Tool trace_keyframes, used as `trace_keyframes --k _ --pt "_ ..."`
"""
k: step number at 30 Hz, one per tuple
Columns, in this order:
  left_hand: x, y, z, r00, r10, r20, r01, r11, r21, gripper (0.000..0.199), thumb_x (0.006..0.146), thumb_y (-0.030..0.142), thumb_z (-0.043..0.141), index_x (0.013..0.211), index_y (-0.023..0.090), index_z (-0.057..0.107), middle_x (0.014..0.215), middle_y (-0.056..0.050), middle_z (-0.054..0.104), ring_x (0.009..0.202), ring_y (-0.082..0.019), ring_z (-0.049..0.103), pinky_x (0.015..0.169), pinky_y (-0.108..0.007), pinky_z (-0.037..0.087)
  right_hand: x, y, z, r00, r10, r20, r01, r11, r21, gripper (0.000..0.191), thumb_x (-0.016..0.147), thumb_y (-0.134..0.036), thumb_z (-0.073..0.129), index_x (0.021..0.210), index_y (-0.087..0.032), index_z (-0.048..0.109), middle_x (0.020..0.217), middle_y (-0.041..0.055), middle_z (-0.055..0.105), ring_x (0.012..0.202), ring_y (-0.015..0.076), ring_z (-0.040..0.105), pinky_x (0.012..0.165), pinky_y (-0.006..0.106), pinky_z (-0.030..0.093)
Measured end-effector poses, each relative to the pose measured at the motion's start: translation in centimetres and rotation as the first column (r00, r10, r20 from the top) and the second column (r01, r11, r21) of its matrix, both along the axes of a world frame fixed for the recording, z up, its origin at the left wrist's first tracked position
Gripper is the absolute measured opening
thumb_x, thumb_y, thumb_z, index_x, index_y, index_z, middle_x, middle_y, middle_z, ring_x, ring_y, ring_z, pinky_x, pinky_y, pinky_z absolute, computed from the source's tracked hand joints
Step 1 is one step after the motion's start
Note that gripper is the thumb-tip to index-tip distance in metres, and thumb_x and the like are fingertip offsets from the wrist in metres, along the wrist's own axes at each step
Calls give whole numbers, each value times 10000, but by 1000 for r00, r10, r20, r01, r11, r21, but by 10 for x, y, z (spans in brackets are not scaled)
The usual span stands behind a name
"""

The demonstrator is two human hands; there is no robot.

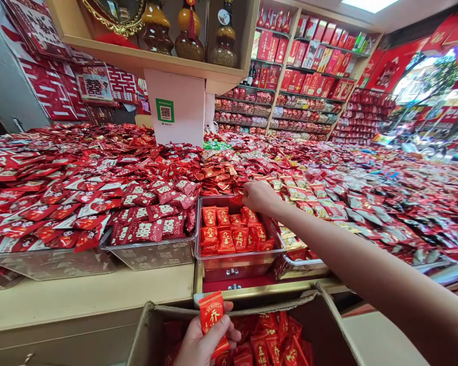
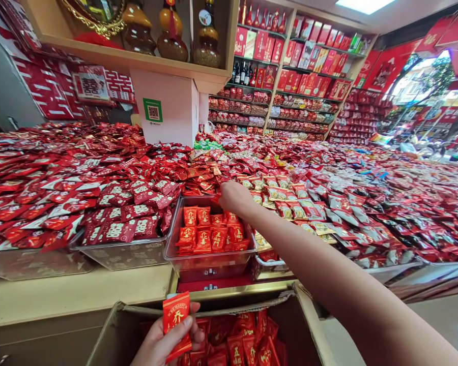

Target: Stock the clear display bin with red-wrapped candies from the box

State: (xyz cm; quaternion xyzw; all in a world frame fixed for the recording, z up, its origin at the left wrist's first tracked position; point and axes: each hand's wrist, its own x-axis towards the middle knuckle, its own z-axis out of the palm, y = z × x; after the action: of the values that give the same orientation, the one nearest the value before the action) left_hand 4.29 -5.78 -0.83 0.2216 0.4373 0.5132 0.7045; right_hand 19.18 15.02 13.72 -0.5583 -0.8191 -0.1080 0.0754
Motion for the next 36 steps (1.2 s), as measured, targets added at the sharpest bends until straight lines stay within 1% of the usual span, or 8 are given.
trace_keyframes --k 4,9,13,20,26,28,31,36 --pt "-5 2 18 994 14 106 -12 1000 -20 222 570 247 728 731 145 615 753 -65 686 644 -197 633 611 -288 483 0 -41 5 942 285 -179 -268 957 109 104 713 -175 450 736 -144 547 780 55 571 739 138 509 653 224 380" --pt "-6 4 51 954 114 278 -108 993 -37 342 649 284 678 958 177 579 973 -85 658 840 -233 619 689 -310 501 -2 -119 -22 677 692 -252 -652 722 232 107 788 -165 423 780 -166 531 863 52 572 791 126 487 720 255 382" --pt "-2 4 57 925 236 297 -229 972 -60 416 610 222 712 1004 199 580 866 -29 689 814 -204 627 734 -300 502 1 -154 -41 598 759 -258 -755 642 138 129 804 -147 423 859 -163 539 950 65 575 803 140 481 715 285 396" --pt "4 -1 49 968 109 227 -124 991 55 324 606 181 704 923 199 642 866 -29 696 891 -240 602 809 -312 463 0 -159 -52 526 271 -806 -615 776 -140 209 734 -230 541 937 -181 536 875 46 587 772 124 526 681 241 436" --pt "8 -7 34 991 57 118 -71 990 118 313 590 242 717 884 162 650 868 -71 691 889 -285 596 789 -347 463 -7 -169 -66 362 -263 -894 -671 593 -446 262 635 -339 636 799 -150 561 703 12 588 616 114 536 552 222 427" --pt "5 -6 32 992 101 70 -107 989 98 344 589 296 714 892 159 626 835 -77 693 790 -270 629 694 -334 499 -5 -159 -52 314 -282 -906 -675 605 -422 261 628 -357 635 731 -133 548 653 5 574 567 101 521 538 225 424" --pt "-4 -3 30 988 138 70 -139 990 13 372 632 320 675 954 170 565 817 -69 689 696 -240 645 608 -314 511 1 -120 -25 280 -158 -947 -533 795 -290 246 652 -345 614 722 -129 520 657 4 563 591 95 523 560 221 430" --pt "-16 1 23 965 73 251 -54 995 -83 194 710 175 547 885 103 587 903 -112 670 785 -256 632 714 -350 495 -7 -47 -24 532 -262 -805 -254 858 -447 351 663 -270 611 945 -125 461 690 20 575 567 92 526 495 189 418"
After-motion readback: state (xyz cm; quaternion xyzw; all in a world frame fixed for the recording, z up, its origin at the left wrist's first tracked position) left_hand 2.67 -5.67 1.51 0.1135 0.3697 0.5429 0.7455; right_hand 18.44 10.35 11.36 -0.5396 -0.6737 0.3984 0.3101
